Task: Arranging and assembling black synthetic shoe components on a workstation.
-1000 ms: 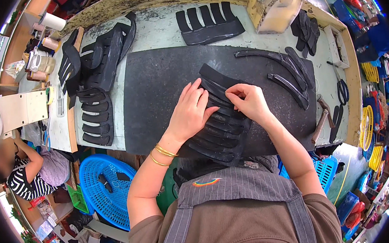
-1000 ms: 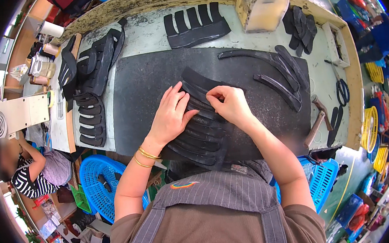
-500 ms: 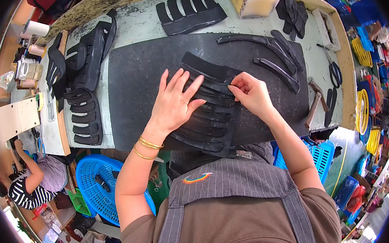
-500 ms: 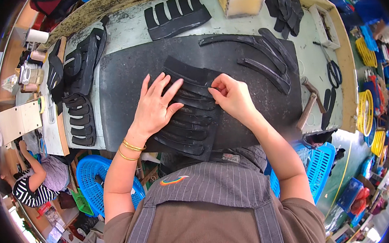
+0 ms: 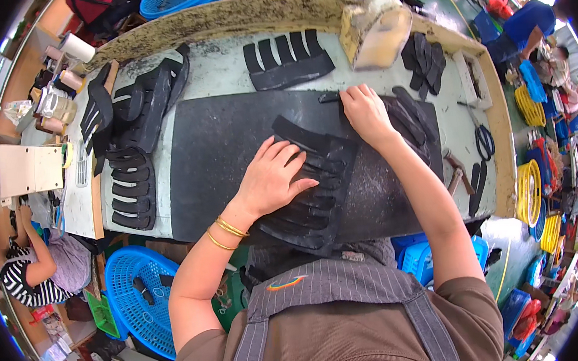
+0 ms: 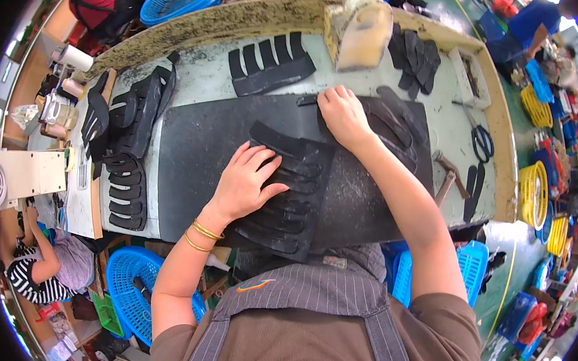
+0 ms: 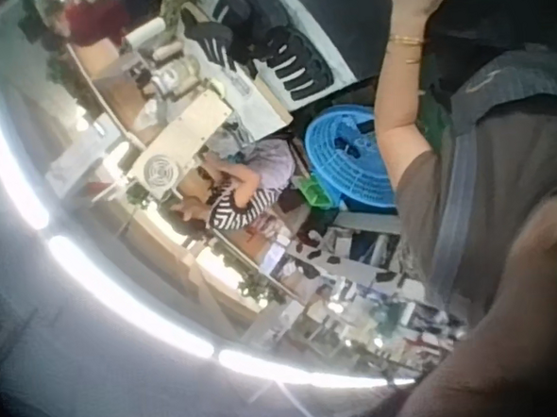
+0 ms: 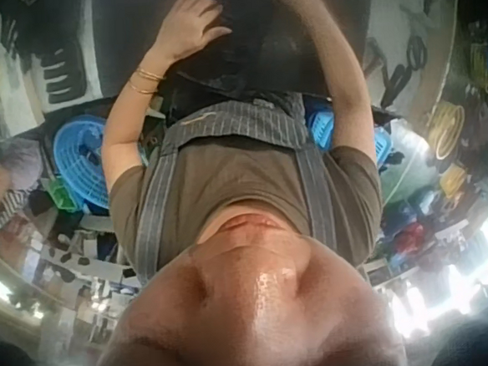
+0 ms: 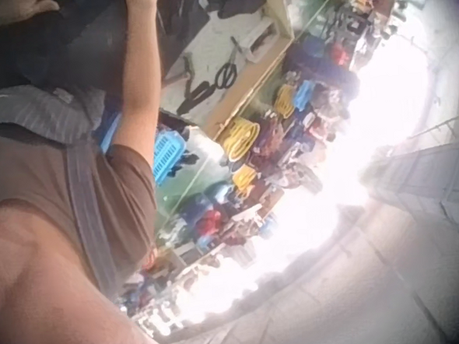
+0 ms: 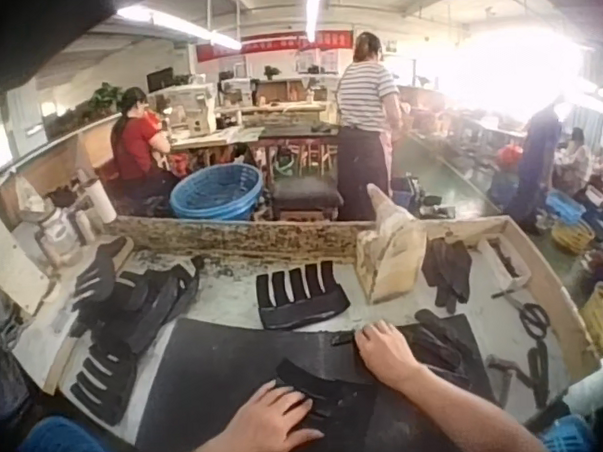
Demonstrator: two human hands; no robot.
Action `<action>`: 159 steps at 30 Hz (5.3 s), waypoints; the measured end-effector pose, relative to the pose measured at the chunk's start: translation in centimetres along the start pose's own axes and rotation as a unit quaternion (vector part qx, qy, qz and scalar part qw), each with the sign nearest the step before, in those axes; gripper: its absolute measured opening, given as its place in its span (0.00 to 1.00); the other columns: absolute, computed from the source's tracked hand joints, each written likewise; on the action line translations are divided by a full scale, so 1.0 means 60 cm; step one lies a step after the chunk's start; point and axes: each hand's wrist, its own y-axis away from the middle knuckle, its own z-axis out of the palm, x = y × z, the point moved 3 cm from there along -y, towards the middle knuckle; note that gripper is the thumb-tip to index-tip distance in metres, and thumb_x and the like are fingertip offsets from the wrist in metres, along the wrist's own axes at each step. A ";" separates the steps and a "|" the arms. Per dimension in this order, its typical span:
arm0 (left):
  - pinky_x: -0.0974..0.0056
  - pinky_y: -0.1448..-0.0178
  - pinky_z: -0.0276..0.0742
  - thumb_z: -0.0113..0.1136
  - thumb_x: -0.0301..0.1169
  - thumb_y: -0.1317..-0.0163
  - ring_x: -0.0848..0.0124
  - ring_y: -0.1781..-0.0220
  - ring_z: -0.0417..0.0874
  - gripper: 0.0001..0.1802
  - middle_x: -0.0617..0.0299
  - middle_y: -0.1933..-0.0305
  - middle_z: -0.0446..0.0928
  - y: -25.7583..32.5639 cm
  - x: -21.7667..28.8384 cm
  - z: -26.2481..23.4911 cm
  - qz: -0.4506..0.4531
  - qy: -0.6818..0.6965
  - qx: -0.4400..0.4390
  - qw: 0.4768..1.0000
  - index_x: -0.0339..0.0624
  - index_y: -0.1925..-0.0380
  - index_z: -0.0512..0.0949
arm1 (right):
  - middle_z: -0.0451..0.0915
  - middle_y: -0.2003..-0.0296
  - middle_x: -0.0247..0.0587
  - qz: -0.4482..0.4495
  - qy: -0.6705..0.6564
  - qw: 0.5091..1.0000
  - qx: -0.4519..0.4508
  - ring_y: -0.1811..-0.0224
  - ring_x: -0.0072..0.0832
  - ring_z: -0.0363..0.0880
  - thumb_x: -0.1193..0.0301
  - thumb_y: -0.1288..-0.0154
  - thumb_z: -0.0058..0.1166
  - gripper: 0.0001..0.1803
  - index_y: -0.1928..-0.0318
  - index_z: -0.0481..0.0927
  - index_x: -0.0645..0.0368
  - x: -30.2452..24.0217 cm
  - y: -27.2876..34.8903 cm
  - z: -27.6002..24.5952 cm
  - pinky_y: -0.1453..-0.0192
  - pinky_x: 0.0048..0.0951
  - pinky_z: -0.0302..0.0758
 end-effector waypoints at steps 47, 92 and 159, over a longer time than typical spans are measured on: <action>0.49 0.33 0.70 0.70 0.37 0.45 0.45 0.36 0.72 0.28 0.43 0.44 0.72 -0.025 -0.051 0.015 -0.026 -0.037 0.044 0.998 0.27 0.52 0.73 | 0.83 0.77 0.43 0.288 -0.459 0.825 -0.157 0.77 0.27 0.83 0.67 0.36 0.62 0.11 0.65 0.81 0.64 -0.114 -0.004 0.003 0.70 0.32 0.78; 0.49 0.23 0.56 0.71 0.36 0.58 0.54 0.24 0.62 0.49 0.48 0.26 0.61 0.122 0.147 0.043 -0.014 -0.011 -0.084 0.996 0.32 0.33 0.65 | 0.52 0.26 0.57 -0.025 -0.123 0.989 -0.083 0.23 0.53 0.47 0.44 0.28 0.42 0.39 0.26 0.58 0.53 -0.170 0.019 -0.004 0.23 0.57 0.46; 0.47 0.28 0.65 0.52 0.27 0.44 0.55 0.31 0.72 0.25 0.51 0.35 0.73 0.312 0.074 -0.239 -0.110 -0.184 -0.029 0.976 0.41 0.43 0.77 | 0.82 0.50 0.47 -0.160 -0.583 0.776 -0.178 0.45 0.31 0.79 0.67 0.40 0.68 0.26 0.44 0.77 0.66 -0.393 -0.270 -0.141 0.40 0.32 0.74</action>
